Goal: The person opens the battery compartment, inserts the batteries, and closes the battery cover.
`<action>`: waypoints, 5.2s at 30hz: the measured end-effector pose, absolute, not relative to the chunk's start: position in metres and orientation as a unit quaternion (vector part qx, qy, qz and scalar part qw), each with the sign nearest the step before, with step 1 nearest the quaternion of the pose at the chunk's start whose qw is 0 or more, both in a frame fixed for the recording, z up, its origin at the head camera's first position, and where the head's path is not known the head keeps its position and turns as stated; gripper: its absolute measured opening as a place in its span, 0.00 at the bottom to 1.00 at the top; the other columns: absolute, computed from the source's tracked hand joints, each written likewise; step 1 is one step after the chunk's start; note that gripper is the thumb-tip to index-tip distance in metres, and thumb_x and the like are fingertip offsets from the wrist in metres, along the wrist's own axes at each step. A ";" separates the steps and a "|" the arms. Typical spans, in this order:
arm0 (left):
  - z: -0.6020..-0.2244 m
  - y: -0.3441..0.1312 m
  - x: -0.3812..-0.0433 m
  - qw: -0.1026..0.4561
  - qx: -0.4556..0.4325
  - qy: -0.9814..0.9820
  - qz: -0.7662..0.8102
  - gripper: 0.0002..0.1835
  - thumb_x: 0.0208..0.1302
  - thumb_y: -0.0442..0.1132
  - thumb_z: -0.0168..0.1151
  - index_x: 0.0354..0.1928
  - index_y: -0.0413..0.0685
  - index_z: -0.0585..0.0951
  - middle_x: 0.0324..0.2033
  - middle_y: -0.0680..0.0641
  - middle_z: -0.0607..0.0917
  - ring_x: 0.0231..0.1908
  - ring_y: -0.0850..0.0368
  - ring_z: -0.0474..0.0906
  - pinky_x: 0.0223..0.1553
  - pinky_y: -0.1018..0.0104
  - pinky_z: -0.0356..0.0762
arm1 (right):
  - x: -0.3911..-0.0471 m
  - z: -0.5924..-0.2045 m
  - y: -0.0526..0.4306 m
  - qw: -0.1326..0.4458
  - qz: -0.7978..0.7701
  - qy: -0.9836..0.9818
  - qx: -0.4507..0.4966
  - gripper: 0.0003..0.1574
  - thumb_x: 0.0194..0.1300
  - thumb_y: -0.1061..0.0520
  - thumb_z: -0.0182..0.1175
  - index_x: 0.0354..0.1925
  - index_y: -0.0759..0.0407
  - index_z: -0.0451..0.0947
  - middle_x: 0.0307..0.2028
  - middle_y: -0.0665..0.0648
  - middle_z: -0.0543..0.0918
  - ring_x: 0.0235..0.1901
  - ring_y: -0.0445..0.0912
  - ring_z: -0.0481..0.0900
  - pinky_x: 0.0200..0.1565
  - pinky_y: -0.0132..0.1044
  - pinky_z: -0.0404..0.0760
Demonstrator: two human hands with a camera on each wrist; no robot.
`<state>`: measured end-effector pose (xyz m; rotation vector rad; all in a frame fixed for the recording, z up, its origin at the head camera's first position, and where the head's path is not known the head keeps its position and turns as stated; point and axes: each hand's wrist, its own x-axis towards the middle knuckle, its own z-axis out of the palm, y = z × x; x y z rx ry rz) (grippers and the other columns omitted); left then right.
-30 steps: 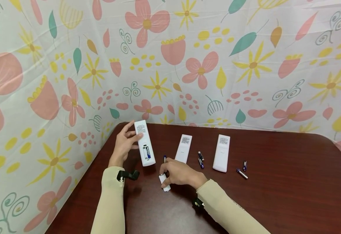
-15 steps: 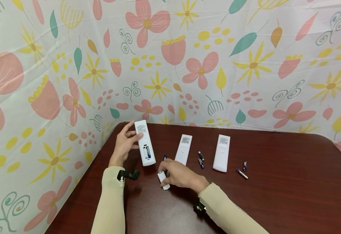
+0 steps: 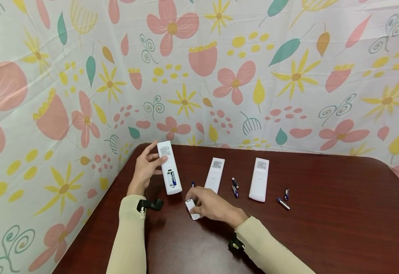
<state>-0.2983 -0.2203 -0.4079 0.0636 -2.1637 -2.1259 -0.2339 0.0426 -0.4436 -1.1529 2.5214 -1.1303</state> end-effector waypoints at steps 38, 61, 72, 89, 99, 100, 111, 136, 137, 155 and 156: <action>-0.407 -0.222 -0.299 0.062 0.015 -0.707 -0.704 0.40 0.71 0.32 0.71 0.81 0.65 0.69 0.56 0.37 0.82 0.39 0.52 0.88 0.33 0.58 0.90 | -0.247 -0.413 0.029 0.036 -0.459 0.804 -0.377 0.20 0.72 0.70 0.67 0.59 0.61 0.79 0.52 0.55 0.84 0.37 0.42 0.82 0.39 0.36 0.85; -0.408 -0.221 -0.299 0.064 0.018 -0.705 -0.706 0.40 0.71 0.31 0.71 0.80 0.64 0.69 0.54 0.37 0.83 0.39 0.53 0.89 0.33 0.58 0.90 | -0.244 -0.440 0.038 0.140 -0.429 0.815 -0.363 0.16 0.69 0.73 0.67 0.52 0.61 0.81 0.34 0.54 0.85 0.29 0.49 0.85 0.33 0.34 0.85; -0.408 -0.222 -0.299 0.063 0.019 -0.703 -0.708 0.41 0.71 0.29 0.70 0.81 0.62 0.68 0.54 0.37 0.82 0.39 0.54 0.88 0.32 0.60 0.90 | -0.245 -0.445 0.038 0.124 -0.379 0.842 -0.363 0.19 0.64 0.67 0.75 0.52 0.62 0.82 0.36 0.49 0.83 0.27 0.39 0.81 0.37 0.34 0.82; -0.407 -0.223 -0.299 0.060 0.025 -0.706 -0.705 0.41 0.72 0.30 0.71 0.81 0.64 0.68 0.55 0.36 0.82 0.39 0.51 0.88 0.33 0.59 0.90 | -0.243 -0.446 0.042 0.075 -0.299 0.870 -0.385 0.20 0.61 0.59 0.80 0.50 0.60 0.86 0.42 0.53 0.82 0.44 0.50 0.83 0.47 0.39 0.82; -0.406 -0.223 -0.299 0.063 0.023 -0.705 -0.706 0.41 0.72 0.30 0.71 0.81 0.62 0.68 0.56 0.36 0.82 0.40 0.53 0.88 0.32 0.59 0.90 | -0.240 -0.443 0.039 0.073 -0.276 0.883 -0.373 0.21 0.62 0.57 0.80 0.51 0.58 0.87 0.43 0.52 0.80 0.43 0.49 0.85 0.45 0.40 0.83; -0.406 -0.223 -0.299 0.063 0.023 -0.705 -0.706 0.41 0.72 0.30 0.71 0.81 0.62 0.68 0.56 0.36 0.82 0.40 0.53 0.88 0.32 0.59 0.90 | -0.240 -0.442 0.039 0.072 -0.276 0.883 -0.374 0.20 0.62 0.57 0.80 0.51 0.58 0.86 0.44 0.52 0.80 0.43 0.49 0.85 0.45 0.41 0.83; -0.408 -0.223 -0.299 0.062 0.018 -0.702 -0.709 0.41 0.71 0.30 0.71 0.81 0.64 0.68 0.56 0.35 0.82 0.40 0.52 0.89 0.33 0.58 0.90 | -0.253 -0.429 0.041 -0.005 -0.291 0.880 -0.376 0.15 0.67 0.58 0.76 0.49 0.63 0.86 0.42 0.54 0.82 0.43 0.50 0.84 0.46 0.42 0.84; -0.407 -0.223 -0.299 0.061 0.020 -0.707 -0.705 0.41 0.72 0.31 0.71 0.81 0.65 0.69 0.56 0.36 0.82 0.40 0.51 0.88 0.33 0.59 0.90 | -0.294 -0.436 0.032 0.013 -0.191 0.917 -0.350 0.24 0.66 0.52 0.77 0.54 0.63 0.87 0.46 0.59 0.82 0.51 0.58 0.77 0.54 0.53 0.80; -0.408 -0.223 -0.299 0.061 0.021 -0.708 -0.703 0.41 0.72 0.31 0.71 0.81 0.65 0.68 0.56 0.36 0.82 0.40 0.51 0.88 0.33 0.59 0.90 | -0.295 -0.437 0.031 0.014 -0.187 0.918 -0.351 0.24 0.66 0.51 0.77 0.54 0.63 0.87 0.45 0.58 0.81 0.51 0.58 0.77 0.54 0.53 0.80; -0.410 -0.222 -0.296 0.059 0.024 -0.708 -0.704 0.41 0.71 0.30 0.71 0.81 0.63 0.68 0.56 0.36 0.82 0.39 0.51 0.88 0.33 0.58 0.90 | -0.295 -0.444 0.025 0.025 -0.211 0.922 -0.323 0.24 0.61 0.52 0.81 0.51 0.62 0.87 0.43 0.57 0.81 0.49 0.56 0.78 0.54 0.52 0.80; -0.411 -0.222 -0.296 0.060 0.024 -0.707 -0.704 0.41 0.71 0.30 0.71 0.81 0.63 0.68 0.56 0.36 0.82 0.39 0.52 0.88 0.33 0.58 0.90 | -0.295 -0.445 0.025 0.024 -0.210 0.923 -0.322 0.24 0.61 0.51 0.81 0.51 0.62 0.87 0.43 0.56 0.81 0.49 0.56 0.77 0.54 0.52 0.80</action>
